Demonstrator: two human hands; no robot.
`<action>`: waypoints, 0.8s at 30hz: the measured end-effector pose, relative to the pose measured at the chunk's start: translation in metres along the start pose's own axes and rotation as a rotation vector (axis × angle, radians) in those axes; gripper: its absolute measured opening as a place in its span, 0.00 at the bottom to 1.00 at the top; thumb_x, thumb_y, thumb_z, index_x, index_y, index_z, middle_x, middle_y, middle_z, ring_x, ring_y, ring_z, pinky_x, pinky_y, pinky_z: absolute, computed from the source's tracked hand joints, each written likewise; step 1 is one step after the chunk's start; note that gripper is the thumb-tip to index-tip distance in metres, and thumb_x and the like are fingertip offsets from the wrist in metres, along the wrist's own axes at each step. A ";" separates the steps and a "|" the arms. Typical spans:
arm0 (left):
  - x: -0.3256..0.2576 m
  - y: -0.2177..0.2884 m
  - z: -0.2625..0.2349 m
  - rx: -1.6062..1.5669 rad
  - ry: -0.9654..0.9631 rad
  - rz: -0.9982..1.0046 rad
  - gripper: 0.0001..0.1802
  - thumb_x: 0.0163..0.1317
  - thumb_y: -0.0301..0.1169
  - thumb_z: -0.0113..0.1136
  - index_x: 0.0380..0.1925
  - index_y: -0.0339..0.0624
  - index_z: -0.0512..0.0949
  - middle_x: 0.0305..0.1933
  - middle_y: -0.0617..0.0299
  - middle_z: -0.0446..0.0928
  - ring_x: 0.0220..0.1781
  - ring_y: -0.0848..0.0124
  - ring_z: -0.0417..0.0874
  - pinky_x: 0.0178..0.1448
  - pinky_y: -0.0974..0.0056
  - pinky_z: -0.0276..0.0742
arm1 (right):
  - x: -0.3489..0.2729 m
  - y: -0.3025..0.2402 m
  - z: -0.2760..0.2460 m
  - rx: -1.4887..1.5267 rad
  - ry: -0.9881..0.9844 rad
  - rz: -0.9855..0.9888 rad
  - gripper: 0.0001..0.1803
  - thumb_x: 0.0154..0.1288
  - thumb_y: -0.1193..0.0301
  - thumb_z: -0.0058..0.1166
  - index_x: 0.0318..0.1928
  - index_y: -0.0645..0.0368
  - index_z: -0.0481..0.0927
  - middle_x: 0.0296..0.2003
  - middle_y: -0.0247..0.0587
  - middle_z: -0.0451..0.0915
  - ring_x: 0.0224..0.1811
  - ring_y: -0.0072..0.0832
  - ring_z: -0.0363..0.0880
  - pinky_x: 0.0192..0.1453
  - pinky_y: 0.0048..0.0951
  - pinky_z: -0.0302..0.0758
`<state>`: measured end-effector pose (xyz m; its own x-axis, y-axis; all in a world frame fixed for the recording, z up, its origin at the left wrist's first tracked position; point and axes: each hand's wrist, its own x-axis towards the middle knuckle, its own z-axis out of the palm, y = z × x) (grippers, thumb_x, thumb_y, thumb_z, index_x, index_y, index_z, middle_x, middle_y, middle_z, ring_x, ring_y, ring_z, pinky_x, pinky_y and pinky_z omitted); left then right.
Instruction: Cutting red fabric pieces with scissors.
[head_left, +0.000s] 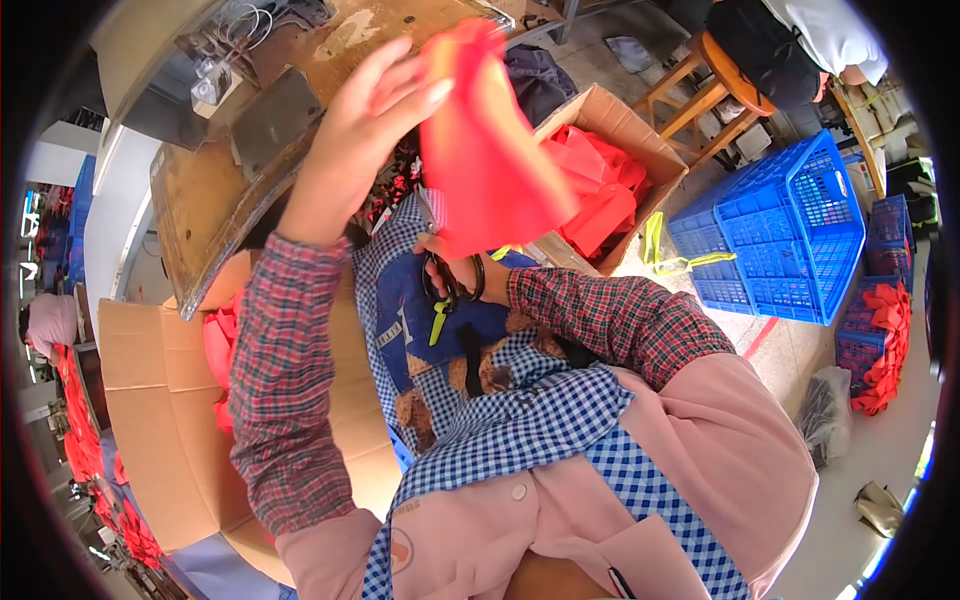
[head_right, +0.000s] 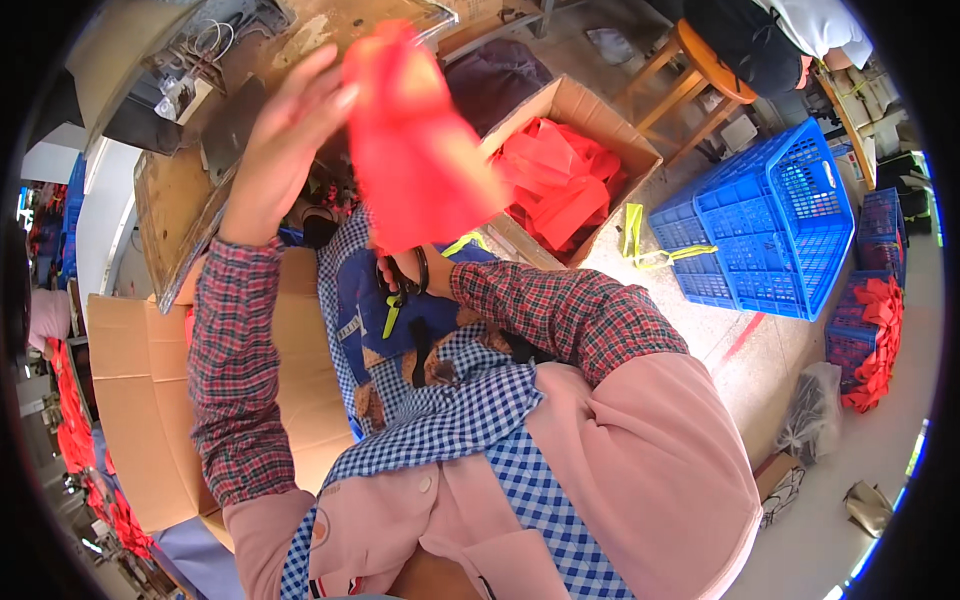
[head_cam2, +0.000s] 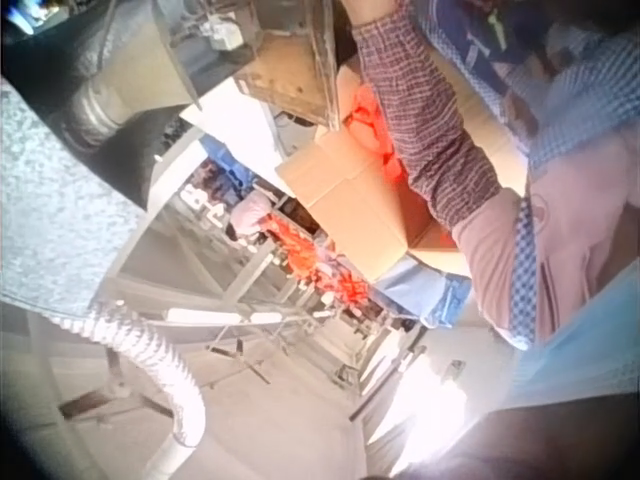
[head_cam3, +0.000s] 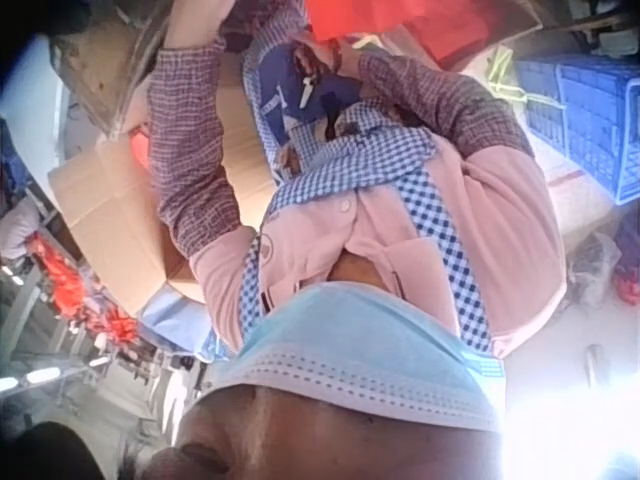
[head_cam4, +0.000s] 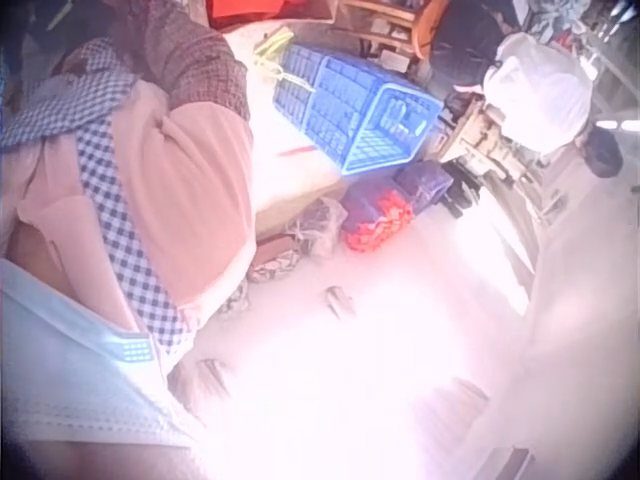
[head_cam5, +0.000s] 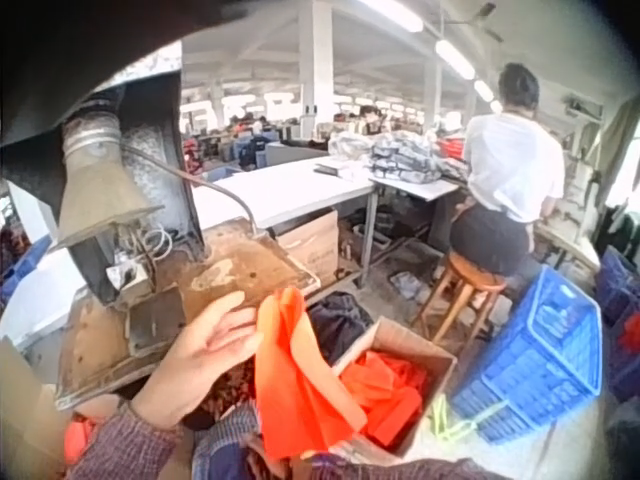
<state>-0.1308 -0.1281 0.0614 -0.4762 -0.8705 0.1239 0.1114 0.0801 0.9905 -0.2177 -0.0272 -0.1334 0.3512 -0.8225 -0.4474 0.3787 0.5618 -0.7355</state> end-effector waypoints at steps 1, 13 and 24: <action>-0.001 0.004 0.009 0.038 -0.040 0.127 0.28 0.66 0.34 0.61 0.61 0.29 0.67 0.59 0.54 0.74 0.61 0.73 0.74 0.64 0.67 0.70 | -0.001 0.000 0.000 0.027 0.011 0.028 0.20 0.72 0.55 0.45 0.46 0.61 0.73 0.23 0.35 0.73 0.20 0.25 0.73 0.25 0.28 0.71; -0.214 0.015 -0.248 0.741 0.602 -0.189 0.17 0.66 0.33 0.59 0.51 0.34 0.78 0.45 0.56 0.83 0.46 0.70 0.82 0.54 0.68 0.76 | 0.021 0.013 -0.019 0.065 -0.029 0.077 0.18 0.70 0.53 0.46 0.47 0.54 0.72 0.22 0.31 0.71 0.19 0.22 0.71 0.22 0.27 0.73; -0.490 -0.122 -0.324 1.016 0.540 -1.214 0.38 0.51 0.49 0.71 0.54 0.32 0.75 0.58 0.45 0.76 0.56 0.57 0.79 0.56 0.57 0.75 | 0.012 0.000 -0.011 0.000 0.007 0.072 0.19 0.72 0.53 0.44 0.48 0.56 0.72 0.24 0.31 0.70 0.21 0.22 0.70 0.25 0.26 0.71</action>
<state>0.3713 0.1313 -0.1390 0.5021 -0.6979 -0.5107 -0.7473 -0.6473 0.1499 -0.2227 -0.0384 -0.1442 0.3717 -0.7804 -0.5029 0.3525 0.6197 -0.7012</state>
